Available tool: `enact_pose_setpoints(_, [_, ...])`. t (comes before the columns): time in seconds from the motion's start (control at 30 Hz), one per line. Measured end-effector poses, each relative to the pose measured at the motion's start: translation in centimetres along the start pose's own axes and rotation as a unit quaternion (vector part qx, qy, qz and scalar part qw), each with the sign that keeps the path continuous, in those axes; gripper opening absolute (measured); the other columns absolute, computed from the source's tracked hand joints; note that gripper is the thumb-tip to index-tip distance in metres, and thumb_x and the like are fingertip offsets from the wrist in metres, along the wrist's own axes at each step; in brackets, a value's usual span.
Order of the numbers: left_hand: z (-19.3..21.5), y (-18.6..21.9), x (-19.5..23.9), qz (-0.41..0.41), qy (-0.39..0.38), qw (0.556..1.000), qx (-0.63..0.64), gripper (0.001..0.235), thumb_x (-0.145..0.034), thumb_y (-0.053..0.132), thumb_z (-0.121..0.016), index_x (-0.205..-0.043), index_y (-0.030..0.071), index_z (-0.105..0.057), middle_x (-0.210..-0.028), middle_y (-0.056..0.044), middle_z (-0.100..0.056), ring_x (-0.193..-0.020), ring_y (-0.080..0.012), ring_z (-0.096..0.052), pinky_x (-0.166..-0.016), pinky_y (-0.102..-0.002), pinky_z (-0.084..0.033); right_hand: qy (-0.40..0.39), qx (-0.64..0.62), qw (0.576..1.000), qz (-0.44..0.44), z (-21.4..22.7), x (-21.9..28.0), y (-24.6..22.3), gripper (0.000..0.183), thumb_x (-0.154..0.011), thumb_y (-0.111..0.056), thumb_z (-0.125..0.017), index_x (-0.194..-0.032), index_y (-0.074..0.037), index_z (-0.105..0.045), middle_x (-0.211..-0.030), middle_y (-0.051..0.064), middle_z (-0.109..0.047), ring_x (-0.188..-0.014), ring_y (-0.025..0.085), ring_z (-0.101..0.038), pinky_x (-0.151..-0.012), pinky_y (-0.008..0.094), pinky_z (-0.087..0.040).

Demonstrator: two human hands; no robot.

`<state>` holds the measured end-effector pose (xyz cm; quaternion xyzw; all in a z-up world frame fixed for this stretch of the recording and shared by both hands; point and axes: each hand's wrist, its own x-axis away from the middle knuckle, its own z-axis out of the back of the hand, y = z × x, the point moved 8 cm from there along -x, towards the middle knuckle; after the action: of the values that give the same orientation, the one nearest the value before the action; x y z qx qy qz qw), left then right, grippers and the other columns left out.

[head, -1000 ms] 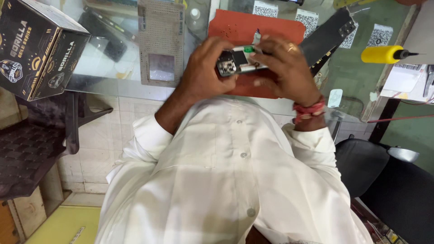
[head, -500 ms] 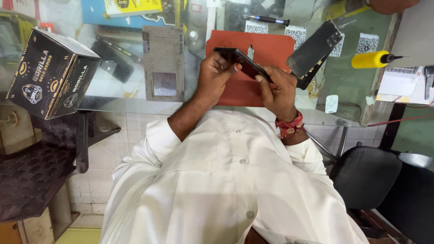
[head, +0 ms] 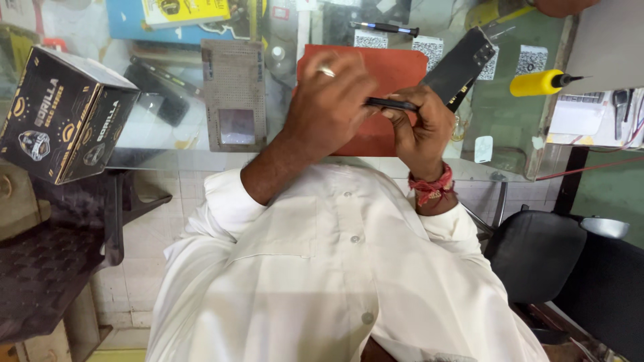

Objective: The person disassembles a smartphone using a screwdriver, removes the back cover, and manipulates internal components on a workbench. The person then reassembles the phone by aligning the back cover and securing it.

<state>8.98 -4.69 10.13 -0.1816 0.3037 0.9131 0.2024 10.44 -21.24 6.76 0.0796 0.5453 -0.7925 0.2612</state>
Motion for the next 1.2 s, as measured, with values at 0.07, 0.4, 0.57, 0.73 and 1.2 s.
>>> enact_pose_setpoints(0.07, [1.6,-0.9,0.6,0.045,0.137,0.986,0.087,0.06,-0.081,0.023,-0.086,-0.131,0.007,-0.057,-0.133,-0.012,-0.057,-0.13,-0.0321,-0.053,-0.112,-0.05,-0.038,0.058,-0.122,0.991,-0.011,-0.1,0.8,1.2,0.019,-0.101,0.001,-0.076,-0.111,0.001,-0.059,-0.111,0.014,-0.069,-0.098,0.022,-0.072,-0.085,0.031,-0.059])
enact_pose_setpoints(0.4, [-11.8,-5.1,4.7,0.26,0.169,0.497,0.811,0.076,-0.099,0.03,-0.073,-0.158,0.018,-0.027,-0.13,-0.019,-0.065,-0.127,-0.0368,-0.065,-0.113,-0.051,-0.051,0.123,-0.141,0.982,-0.027,-1.5,1.5,2.5,0.017,-0.098,0.001,-0.077,-0.106,0.003,-0.063,-0.113,0.015,-0.07,-0.101,0.021,-0.071,-0.088,0.029,-0.056])
enact_pose_setpoints(0.57, [-12.3,-7.3,4.6,0.282,0.219,0.449,0.819,0.05,-0.105,0.027,-0.069,-0.143,0.013,-0.041,-0.106,-0.014,-0.068,-0.108,-0.0362,-0.07,-0.102,-0.059,-0.056,0.054,0.003,0.998,0.021,-1.7,0.2,-0.2,0.02,-0.089,0.001,-0.084,-0.104,0.003,-0.071,-0.102,0.014,-0.074,-0.092,0.025,-0.071,-0.083,0.034,-0.053])
enact_pose_setpoints(0.73, [-12.6,-7.3,4.9,0.365,0.181,0.464,0.787,0.036,-0.097,0.039,-0.069,-0.111,0.014,-0.047,-0.103,-0.014,-0.073,-0.098,-0.0332,-0.074,-0.085,-0.048,-0.059,0.084,0.037,0.995,0.048,-0.7,-0.7,-2.3,0.018,-0.089,0.004,-0.083,-0.1,0.001,-0.07,-0.095,0.013,-0.072,-0.087,0.025,-0.069,-0.079,0.035,-0.05])
enact_pose_setpoints(1.2, [-13.5,-6.0,4.8,0.454,0.071,0.46,0.76,0.056,-0.094,0.059,-0.059,-0.102,0.004,-0.066,-0.092,-0.013,-0.074,-0.085,-0.0221,-0.076,-0.075,-0.043,-0.066,0.029,-0.063,0.998,-0.002,1.2,-1.7,-2.4,0.015,-0.1,0.001,-0.072,-0.115,0.005,-0.071,-0.103,0.012,-0.072,-0.086,0.017,-0.068,-0.076,0.028,-0.052])
